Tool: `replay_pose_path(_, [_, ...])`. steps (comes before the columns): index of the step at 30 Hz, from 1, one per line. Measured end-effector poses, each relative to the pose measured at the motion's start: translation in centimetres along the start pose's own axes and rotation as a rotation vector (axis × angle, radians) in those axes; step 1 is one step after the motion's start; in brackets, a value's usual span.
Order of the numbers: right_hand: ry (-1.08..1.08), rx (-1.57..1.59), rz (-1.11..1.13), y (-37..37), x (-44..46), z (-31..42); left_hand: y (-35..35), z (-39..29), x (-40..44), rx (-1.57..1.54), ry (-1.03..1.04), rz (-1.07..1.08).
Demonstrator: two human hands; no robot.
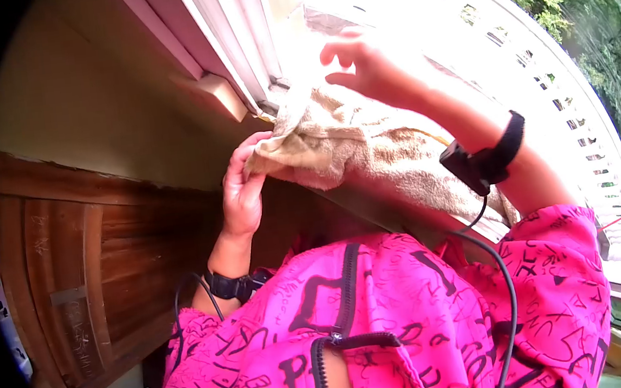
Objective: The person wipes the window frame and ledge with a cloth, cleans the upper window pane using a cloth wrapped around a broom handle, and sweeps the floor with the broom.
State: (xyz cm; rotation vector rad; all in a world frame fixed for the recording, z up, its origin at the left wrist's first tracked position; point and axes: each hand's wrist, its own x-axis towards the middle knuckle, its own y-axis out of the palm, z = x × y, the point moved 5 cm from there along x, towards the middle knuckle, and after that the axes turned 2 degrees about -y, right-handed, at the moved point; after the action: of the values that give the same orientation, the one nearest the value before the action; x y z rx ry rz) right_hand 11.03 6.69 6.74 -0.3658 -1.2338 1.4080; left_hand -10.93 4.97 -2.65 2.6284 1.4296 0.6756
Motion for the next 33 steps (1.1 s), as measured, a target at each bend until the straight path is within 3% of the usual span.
replay_pose_path(2, [-0.040, -0.218, 0.153, 0.7, 0.2, 3.5, -0.8, -0.2, -0.4, -0.162, 0.049, -0.038])
replay_pose_path(3, [-0.042, -0.177, 0.297, 2.2, -0.1, 3.6, -1.0, -0.9, -0.6, -0.247, 0.061, -0.060])
replay_pose_path(5, [-0.075, 0.096, 0.284, 4.6, -1.1, 4.3, -2.9, 0.2, -1.4, -0.283, 0.080, -0.137])
replay_pose_path(8, [0.090, -0.258, 0.399, 6.3, 0.0, 5.3, -3.1, 0.8, -0.9, -0.356, -0.064, -0.243])
replay_pose_path(11, [-0.020, -0.113, 0.503, 6.0, 1.3, 5.7, -3.1, 1.5, -1.3, -0.373, -0.086, -0.241])
replay_pose_path(12, [0.014, -0.142, 0.640, 6.0, 0.7, 5.7, -2.5, 1.8, -1.7, -0.434, -0.109, -0.248])
replay_pose_path(15, [0.142, -0.255, 0.778, 5.5, 1.7, 6.3, -2.8, 2.2, -1.9, -0.507, -0.147, -0.244])
replay_pose_path(18, [0.135, -0.335, 0.886, 6.6, 2.4, 6.5, -1.8, 1.5, -1.4, -0.314, -0.203, -0.140])
replay_pose_path(22, [0.151, -0.195, 0.929, 6.1, 1.5, 5.6, -0.2, 0.9, -0.4, -0.382, -0.375, -0.020])
replay_pose_path(24, [0.238, -0.034, 0.814, 6.1, 0.2, 5.3, -0.2, 1.1, -0.5, -0.306, -0.336, 0.004])
replay_pose_path(25, [0.281, -0.005, 0.900, 5.8, -0.6, 5.3, -0.2, 1.2, -0.6, -0.234, -0.305, 0.023])
replay_pose_path(27, [0.037, 0.147, 0.633, 5.7, -5.8, 2.9, 1.0, 1.5, -1.2, -0.206, -0.255, 0.101])
replay_pose_path(29, [0.200, 0.103, 0.610, 2.5, -6.9, 4.8, 2.2, 2.9, -2.2, -0.078, -0.340, 0.227])
replay_pose_path(30, [0.513, 0.312, 0.727, 2.7, -7.4, 4.5, 2.7, 3.6, -2.7, -0.055, -0.332, 0.232])
replay_pose_path(31, [0.509, 0.308, 0.723, 2.6, -6.2, 5.1, 2.8, 3.2, -2.5, 0.015, -0.261, 0.214])
replay_pose_path(33, [0.327, -0.230, 0.989, 2.9, -3.9, 5.6, 1.9, 2.0, -1.5, 0.170, -0.130, 0.103])
